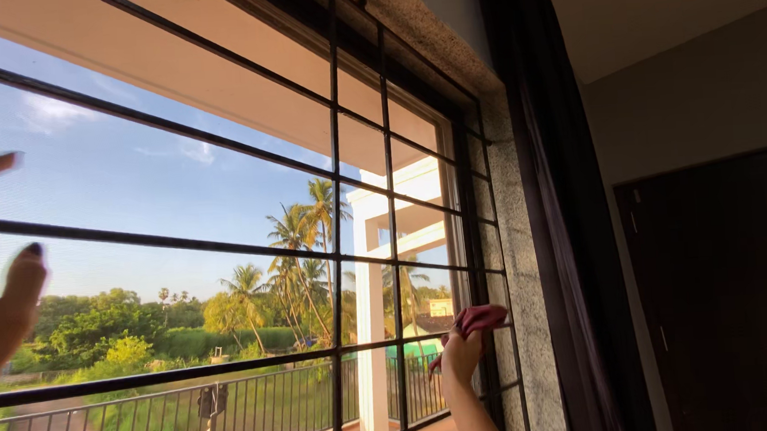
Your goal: The person cleans the glass and metal frame of a large window by hand with a cloth and a spray bottle, after retrieving a white towel from a drawer.
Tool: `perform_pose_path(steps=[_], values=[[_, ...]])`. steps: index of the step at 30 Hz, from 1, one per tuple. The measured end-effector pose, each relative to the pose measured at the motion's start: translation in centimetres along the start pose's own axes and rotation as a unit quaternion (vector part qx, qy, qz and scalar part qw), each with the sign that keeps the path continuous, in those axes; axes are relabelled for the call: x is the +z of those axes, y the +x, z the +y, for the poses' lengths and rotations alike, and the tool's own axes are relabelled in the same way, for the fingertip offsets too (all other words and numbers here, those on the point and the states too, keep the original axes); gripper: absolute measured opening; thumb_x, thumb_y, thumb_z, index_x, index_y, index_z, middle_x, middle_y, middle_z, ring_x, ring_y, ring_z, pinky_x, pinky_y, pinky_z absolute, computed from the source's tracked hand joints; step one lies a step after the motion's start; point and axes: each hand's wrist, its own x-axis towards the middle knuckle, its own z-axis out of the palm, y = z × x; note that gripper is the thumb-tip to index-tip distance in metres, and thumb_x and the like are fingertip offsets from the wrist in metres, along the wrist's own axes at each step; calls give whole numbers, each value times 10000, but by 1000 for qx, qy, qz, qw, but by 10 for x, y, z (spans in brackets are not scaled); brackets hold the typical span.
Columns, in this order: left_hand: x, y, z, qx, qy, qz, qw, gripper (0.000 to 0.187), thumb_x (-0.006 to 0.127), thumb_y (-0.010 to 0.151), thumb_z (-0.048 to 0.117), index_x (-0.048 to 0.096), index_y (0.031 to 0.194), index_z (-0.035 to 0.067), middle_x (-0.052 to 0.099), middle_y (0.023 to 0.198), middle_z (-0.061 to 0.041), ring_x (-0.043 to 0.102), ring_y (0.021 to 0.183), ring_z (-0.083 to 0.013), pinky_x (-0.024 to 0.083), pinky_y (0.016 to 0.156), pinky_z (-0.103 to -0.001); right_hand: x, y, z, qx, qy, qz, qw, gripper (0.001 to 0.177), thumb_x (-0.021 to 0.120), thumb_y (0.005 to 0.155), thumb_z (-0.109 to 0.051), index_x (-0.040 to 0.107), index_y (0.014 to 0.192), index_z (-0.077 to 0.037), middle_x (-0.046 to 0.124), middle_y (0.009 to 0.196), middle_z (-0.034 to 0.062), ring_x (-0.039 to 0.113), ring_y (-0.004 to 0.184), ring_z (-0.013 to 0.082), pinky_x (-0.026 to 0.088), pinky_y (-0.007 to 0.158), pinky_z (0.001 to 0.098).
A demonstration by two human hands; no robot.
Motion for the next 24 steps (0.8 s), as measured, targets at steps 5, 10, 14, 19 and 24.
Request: perform_pose_path(steps=[5, 10, 14, 19, 24], values=[[109, 29, 71, 36, 319, -195, 927, 539, 494, 916, 359, 532, 1431, 205, 416, 1614, -7, 428, 1472, -113, 283, 1243, -585, 43, 71, 33, 88, -176, -117, 973, 304, 478, 1012, -169, 576, 1285, -77, 621, 860, 122, 534, 714, 235, 510, 708, 404], [241, 82, 86, -96, 283, -474, 828, 630, 387, 1027, 465, 227, 1605, 274, 39, 1724, 33, 105, 1575, -161, 77, 1239, -643, 47, 81, 1, 43, -491, -294, 819, 625, 434, 974, -174, 357, 1591, -240, 495, 1523, 90, 481, 1407, 318, 329, 1237, 450], [310, 95, 99, -133, 271, -551, 778, 823, 444, 1026, 522, -74, 1641, 346, -207, 1725, 87, -121, 1589, -170, 2, 1209, -691, 47, 127, 22, 8, -579, -410, 705, 613, 379, 1014, -155, 299, 1620, -208, 355, 1648, 108, 354, 1524, 318, 250, 1286, 443], [345, 81, 130, -88, 320, -565, 755, 906, 407, 1014, 667, -181, 1631, 359, -270, 1716, 49, -178, 1588, -223, -21, 1201, -720, 47, 221, 59, -100, -453, -344, 817, 531, 465, 1043, -185, 362, 1560, -119, 514, 1544, 162, 524, 1424, 294, 368, 1230, 406], [361, 75, 147, -89, 352, -599, 714, 1117, 534, 973, 703, -263, 1622, 265, -348, 1697, -60, -253, 1571, -303, -50, 1192, -715, 110, 197, 46, -15, -30, -368, 929, 473, 617, 1030, -184, 545, 1487, -87, 639, 1248, 295, 443, 1218, 546, 383, 876, 454]])
